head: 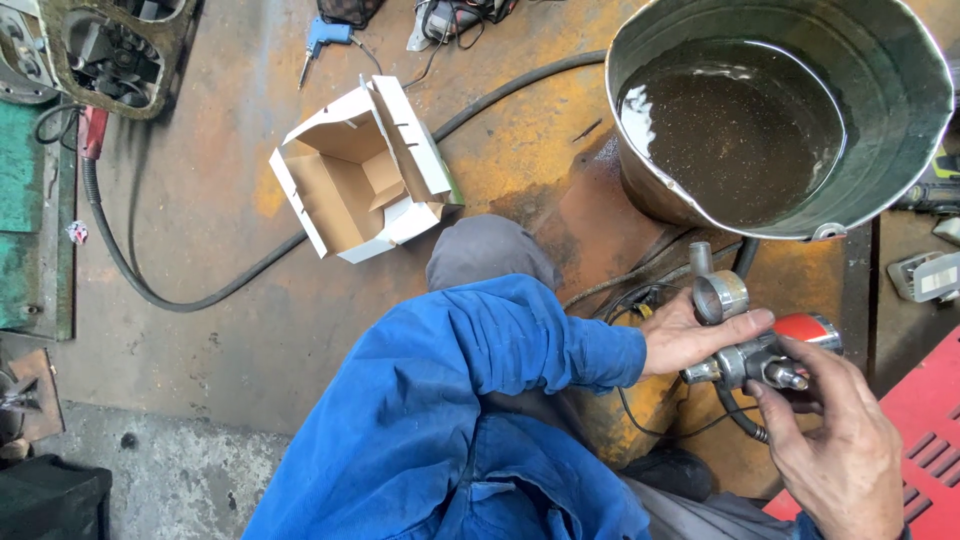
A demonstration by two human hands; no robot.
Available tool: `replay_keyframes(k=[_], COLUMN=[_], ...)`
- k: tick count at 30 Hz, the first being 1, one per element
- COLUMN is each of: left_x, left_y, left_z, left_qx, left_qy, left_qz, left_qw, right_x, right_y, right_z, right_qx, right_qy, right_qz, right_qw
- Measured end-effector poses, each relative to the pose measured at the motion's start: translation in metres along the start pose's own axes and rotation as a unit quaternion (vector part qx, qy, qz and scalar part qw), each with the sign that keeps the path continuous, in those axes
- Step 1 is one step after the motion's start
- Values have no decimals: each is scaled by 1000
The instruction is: Inspecting and manipulating a CO2 gas regulator.
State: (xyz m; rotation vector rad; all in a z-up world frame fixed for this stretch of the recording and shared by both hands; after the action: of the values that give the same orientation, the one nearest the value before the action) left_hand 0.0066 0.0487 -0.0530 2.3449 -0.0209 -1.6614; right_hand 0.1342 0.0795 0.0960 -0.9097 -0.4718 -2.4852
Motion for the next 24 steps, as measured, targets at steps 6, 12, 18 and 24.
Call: replay_keyframes(k=[6,12,18,24], left_x=[-9,-11,-1,-13], left_y=[0,0,2,2], left_z=[-1,0,3,-2], left_qx=[11,5,-1,-3], left_qy=[-4,-17,-25,33], left_qz=[8,3,27,37], left_qw=[1000,1000,999,999], right_x=[-3,-23,5,10], right_y=[6,12,2,4], right_z=[5,-2,2,6], right_qx=[-43,-50,-30,-37], right_qy=[33,32,-18,-10], right_qz=[-24,-14,30,56], right_qw=[998,998,999,998])
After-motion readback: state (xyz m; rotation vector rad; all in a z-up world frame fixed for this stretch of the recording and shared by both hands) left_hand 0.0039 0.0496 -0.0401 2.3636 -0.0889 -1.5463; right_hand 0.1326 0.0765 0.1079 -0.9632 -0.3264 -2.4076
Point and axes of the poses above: each hand's wrist, its own y-axis away from the middle knuckle, its own z-axis out of the back of the hand, x = y × z, the point moved 5 cm from there along -y, towards the middle knuckle, and after that the axes turned 3 degrees about -z, right-handed, at the moved point
